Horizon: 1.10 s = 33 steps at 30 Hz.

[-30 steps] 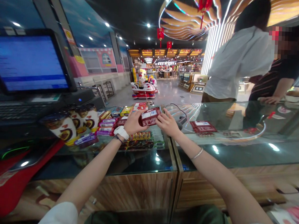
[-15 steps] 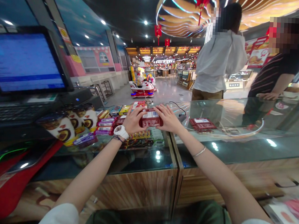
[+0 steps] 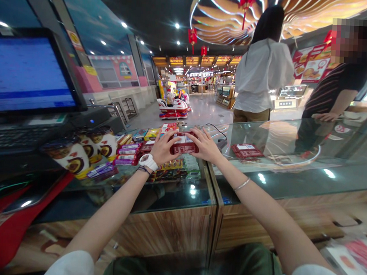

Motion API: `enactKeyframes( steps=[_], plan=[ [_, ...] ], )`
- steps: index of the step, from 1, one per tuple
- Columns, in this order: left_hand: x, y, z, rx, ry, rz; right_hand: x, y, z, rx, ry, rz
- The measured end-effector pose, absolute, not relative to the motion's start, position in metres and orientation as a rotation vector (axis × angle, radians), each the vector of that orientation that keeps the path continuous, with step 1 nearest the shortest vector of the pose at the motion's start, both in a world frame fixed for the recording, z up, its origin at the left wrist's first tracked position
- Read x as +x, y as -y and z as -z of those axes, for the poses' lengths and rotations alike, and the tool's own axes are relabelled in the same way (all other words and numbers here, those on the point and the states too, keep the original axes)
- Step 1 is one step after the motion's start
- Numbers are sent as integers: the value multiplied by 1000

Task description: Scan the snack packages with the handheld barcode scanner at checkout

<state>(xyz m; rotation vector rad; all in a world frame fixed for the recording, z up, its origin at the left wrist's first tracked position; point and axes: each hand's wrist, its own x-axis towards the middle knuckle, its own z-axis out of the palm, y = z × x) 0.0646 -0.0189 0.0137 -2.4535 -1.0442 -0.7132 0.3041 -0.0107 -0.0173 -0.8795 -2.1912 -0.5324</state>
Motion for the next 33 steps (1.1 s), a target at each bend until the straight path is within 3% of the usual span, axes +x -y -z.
enactKeyframes(
  steps=[11,24,33],
  plan=[
    [58,11,-13,-2431,1075,761,387,-26,4,-973,1965,288],
    [52,0,-4,-2437,1013,789,410,-53,48,-1097,2461,-257],
    [48,-2,-5,-2405,1014,829,409,-52,48,-985,2382,-176]
  ],
)
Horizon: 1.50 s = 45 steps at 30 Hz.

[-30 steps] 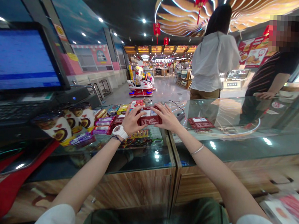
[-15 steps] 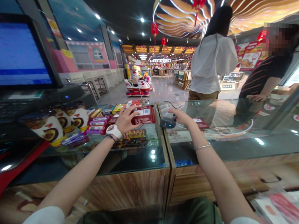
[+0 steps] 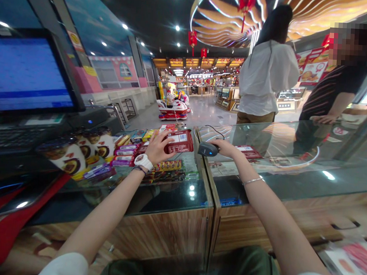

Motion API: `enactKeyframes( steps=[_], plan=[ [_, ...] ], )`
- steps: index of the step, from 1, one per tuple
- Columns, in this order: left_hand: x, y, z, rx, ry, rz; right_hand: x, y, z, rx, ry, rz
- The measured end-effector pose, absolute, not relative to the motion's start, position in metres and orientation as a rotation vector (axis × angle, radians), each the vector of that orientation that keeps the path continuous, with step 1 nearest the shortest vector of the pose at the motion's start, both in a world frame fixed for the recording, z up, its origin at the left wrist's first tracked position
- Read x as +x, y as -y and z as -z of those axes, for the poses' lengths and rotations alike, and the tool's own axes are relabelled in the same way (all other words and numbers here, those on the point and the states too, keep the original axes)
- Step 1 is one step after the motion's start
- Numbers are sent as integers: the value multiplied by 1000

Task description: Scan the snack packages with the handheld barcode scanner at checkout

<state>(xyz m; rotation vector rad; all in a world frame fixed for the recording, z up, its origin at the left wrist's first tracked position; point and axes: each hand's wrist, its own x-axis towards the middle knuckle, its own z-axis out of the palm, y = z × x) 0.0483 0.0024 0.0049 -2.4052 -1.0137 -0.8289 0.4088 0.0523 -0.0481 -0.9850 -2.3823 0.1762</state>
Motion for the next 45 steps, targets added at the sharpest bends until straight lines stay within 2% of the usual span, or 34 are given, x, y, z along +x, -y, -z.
enactKeyframes(
  steps=[7,14,28,45],
  plan=[
    [40,-6,-8,-2347,1029,907,397,-35,24,-927,2107,-16],
    [38,-6,-9,-2328,1042,907,367,-1,6,-1019,1883,8],
    [28,-12,-8,-2291,1056,899,335,27,-4,-1243,2147,78],
    [28,-11,-10,-2317,1095,891,342,17,5,-1150,2131,8]
  ],
)
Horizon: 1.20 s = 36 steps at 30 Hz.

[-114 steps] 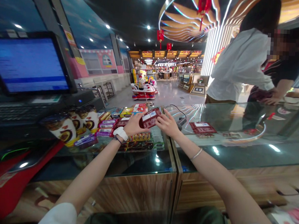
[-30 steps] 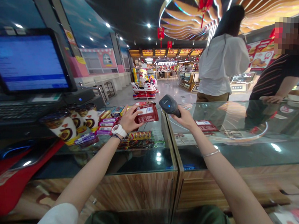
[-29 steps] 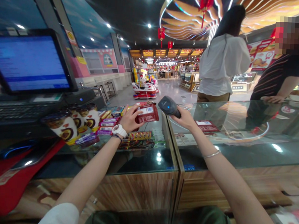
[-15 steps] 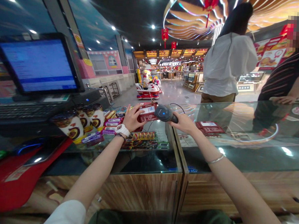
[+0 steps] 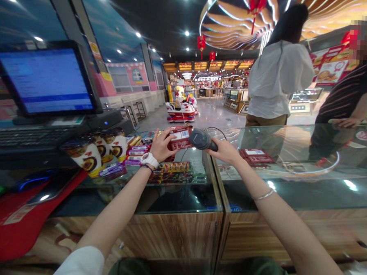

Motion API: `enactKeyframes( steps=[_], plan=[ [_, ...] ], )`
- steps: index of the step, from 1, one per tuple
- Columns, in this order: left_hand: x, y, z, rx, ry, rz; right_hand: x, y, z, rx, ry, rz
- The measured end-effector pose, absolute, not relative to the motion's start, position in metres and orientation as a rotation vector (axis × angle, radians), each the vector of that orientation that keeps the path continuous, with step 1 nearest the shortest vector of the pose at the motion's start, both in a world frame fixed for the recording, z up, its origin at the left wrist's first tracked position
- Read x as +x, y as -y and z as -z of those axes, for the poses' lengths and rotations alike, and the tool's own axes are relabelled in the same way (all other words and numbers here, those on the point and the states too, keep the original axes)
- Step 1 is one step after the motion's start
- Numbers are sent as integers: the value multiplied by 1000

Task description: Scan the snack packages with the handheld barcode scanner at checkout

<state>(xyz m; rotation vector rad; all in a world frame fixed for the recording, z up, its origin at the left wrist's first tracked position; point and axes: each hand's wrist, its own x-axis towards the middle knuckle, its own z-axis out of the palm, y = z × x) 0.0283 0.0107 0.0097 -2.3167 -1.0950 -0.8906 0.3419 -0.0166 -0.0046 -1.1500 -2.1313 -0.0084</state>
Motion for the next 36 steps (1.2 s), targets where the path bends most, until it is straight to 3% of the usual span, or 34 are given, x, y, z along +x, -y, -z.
enactKeyframes(
  steps=[12,29,36],
  plan=[
    [30,-5,-12,-2311,1090,900,361,-4,7,-805,2149,-26],
    [32,-1,-14,-2313,1087,882,390,-28,30,-987,2407,-389],
    [34,5,-12,-2328,1101,887,395,-35,37,-1002,2405,-376]
  ],
)
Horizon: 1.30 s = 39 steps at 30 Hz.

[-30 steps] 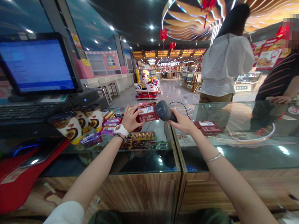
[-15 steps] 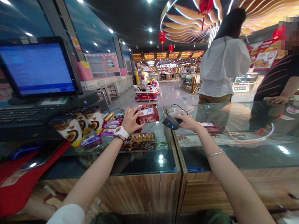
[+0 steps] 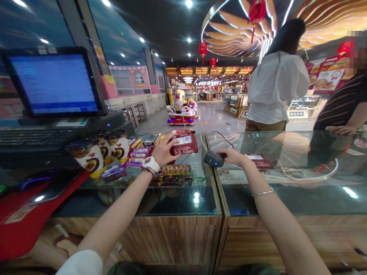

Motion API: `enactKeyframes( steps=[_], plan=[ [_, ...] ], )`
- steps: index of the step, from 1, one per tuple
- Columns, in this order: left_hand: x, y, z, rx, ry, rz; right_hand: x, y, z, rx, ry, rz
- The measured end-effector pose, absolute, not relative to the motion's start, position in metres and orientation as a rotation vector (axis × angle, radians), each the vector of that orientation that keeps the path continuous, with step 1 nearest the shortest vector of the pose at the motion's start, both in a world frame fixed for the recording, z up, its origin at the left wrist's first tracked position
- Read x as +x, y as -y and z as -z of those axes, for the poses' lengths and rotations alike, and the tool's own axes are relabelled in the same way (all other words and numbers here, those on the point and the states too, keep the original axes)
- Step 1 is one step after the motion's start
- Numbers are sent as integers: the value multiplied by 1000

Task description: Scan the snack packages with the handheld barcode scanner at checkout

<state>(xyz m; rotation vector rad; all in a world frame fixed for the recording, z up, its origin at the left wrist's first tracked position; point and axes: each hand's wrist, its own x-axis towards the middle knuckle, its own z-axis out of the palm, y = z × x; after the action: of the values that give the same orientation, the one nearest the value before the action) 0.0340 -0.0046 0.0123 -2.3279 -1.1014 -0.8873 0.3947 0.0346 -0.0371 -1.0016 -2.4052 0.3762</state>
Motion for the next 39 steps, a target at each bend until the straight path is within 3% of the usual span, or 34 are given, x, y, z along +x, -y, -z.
enactKeyframes(
  steps=[7,20,33,39],
  plan=[
    [36,13,-9,-2370,1118,900,369,-23,22,-942,2169,-116],
    [-23,29,-15,-2361,1262,1021,223,14,4,-627,2293,511],
    [-67,-12,-13,-2629,1463,1063,159,0,15,-690,2253,780],
    [-65,-12,-7,-2671,1517,935,157,8,20,-762,2277,750]
  ],
)
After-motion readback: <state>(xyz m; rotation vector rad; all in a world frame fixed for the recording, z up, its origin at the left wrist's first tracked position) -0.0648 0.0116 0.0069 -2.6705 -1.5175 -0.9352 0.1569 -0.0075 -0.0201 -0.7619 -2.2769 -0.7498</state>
